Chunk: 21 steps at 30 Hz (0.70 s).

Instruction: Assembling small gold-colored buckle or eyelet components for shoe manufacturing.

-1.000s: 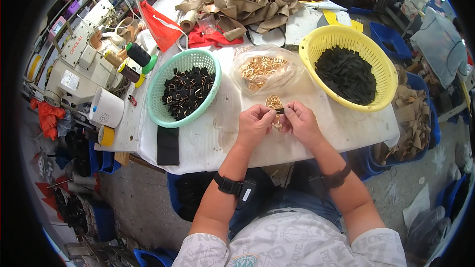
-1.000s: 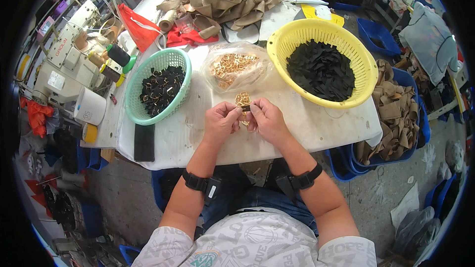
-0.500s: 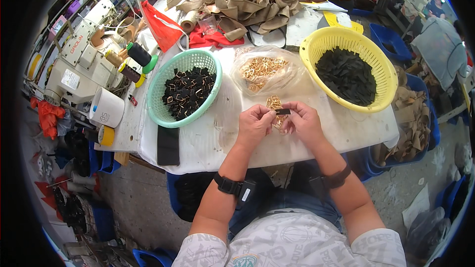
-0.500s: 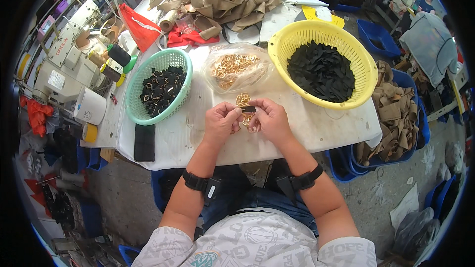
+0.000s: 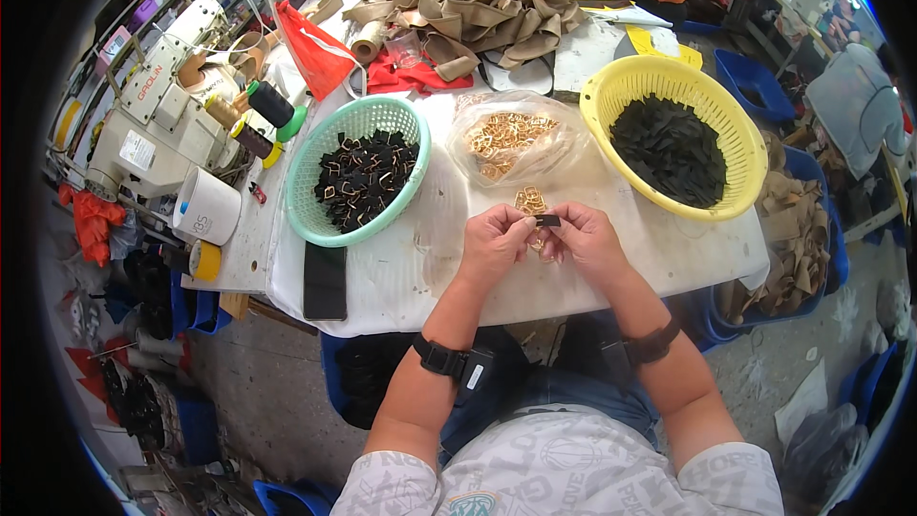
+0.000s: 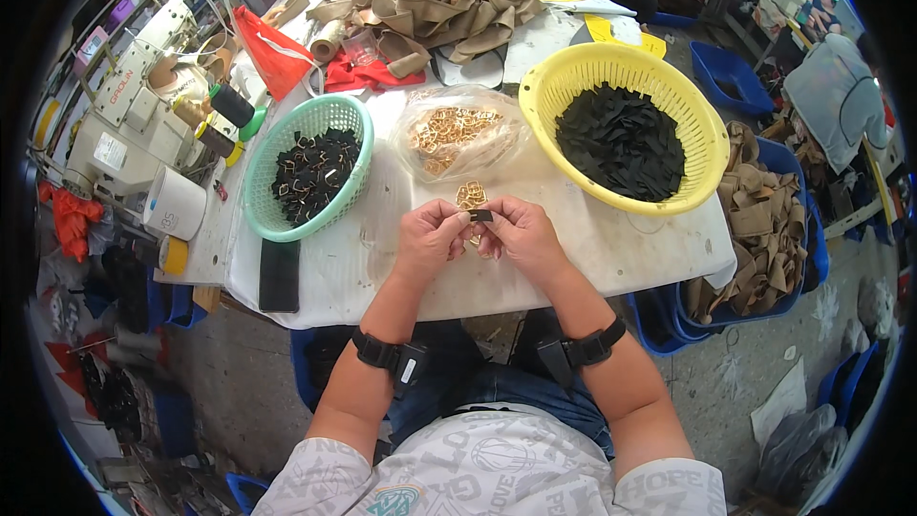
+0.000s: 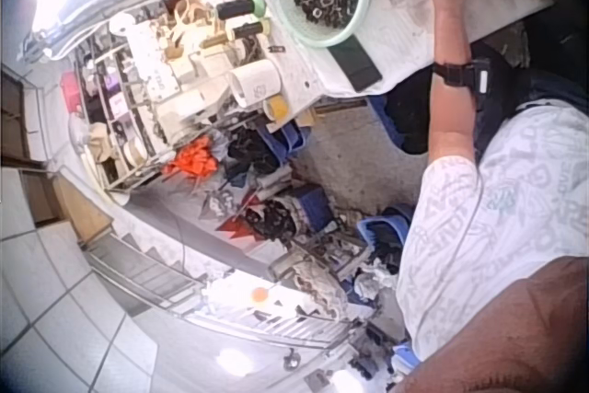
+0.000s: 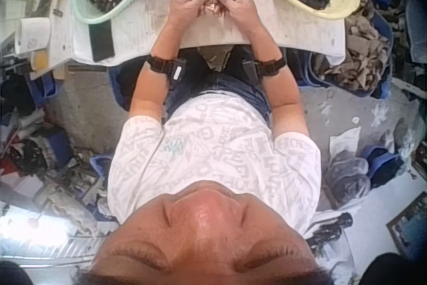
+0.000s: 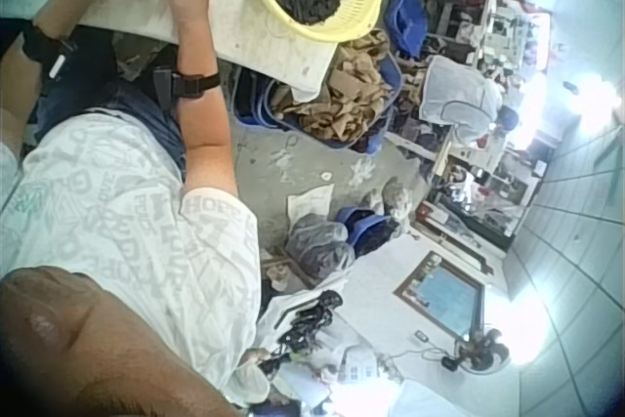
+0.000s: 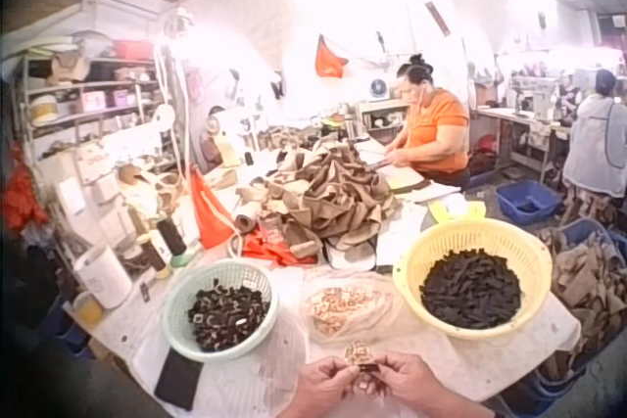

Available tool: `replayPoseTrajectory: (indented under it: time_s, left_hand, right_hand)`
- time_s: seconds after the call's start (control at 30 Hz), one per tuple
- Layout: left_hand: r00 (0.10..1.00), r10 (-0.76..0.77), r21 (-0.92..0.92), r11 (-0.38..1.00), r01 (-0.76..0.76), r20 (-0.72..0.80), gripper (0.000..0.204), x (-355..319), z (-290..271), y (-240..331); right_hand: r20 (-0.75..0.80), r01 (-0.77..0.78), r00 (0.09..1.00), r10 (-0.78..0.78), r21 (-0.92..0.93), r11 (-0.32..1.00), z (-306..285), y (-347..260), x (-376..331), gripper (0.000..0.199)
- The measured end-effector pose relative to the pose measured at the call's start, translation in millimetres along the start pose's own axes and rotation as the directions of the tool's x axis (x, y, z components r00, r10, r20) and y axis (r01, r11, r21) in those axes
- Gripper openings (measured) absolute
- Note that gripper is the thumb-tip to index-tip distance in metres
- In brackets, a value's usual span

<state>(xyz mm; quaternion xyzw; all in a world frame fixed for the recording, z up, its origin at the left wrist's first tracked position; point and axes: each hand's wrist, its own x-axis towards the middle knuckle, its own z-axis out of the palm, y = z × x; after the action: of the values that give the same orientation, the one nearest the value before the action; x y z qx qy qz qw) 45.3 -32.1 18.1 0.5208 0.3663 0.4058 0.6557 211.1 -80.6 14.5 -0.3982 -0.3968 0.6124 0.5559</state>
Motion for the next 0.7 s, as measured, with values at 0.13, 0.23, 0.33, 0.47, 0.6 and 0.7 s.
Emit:
replayPoseTrajectory:
  time_s: [0.13,0.23,0.33,0.47,0.6,0.7]
  left_hand:
    - [1.0,0.01,0.009,1.0,-0.01,-0.004,0.01,0.5,0.1,-0.3]
    - [1.0,0.018,0.031,0.999,-0.017,-0.005,0.01,1.0,-0.2,-1.7]
    - [1.0,0.029,0.059,0.998,-0.029,0.006,0.009,0.9,1.4,-0.7]
    - [1.0,0.025,0.074,0.997,-0.026,0.015,0.009,0.1,1.6,0.2]
    - [1.0,0.017,0.065,0.998,-0.018,0.024,0.009,0.0,1.5,0.9]
    - [1.0,0.008,0.048,0.999,-0.009,0.029,0.009,0.8,-0.9,-1.1]
  right_hand:
    - [-0.005,0.004,1.0,-0.004,0.001,1.0,0.6,0.4,0.7,0.014]
    - [-0.014,-0.009,1.0,0.009,-0.005,1.0,1.3,-1.4,0.6,0.014]
    - [0.001,-0.048,0.999,0.048,0.079,0.996,-1.4,-1.1,2.0,0.013]
    - [0.021,-0.061,0.998,0.059,0.128,0.99,-2.4,-1.1,3.9,0.012]
    - [0.01,-0.042,0.999,0.041,0.089,0.995,-3.5,2.8,4.8,0.012]
    - [-0.022,-0.008,1.0,0.008,-0.008,1.0,0.8,4.4,4.3,0.012]
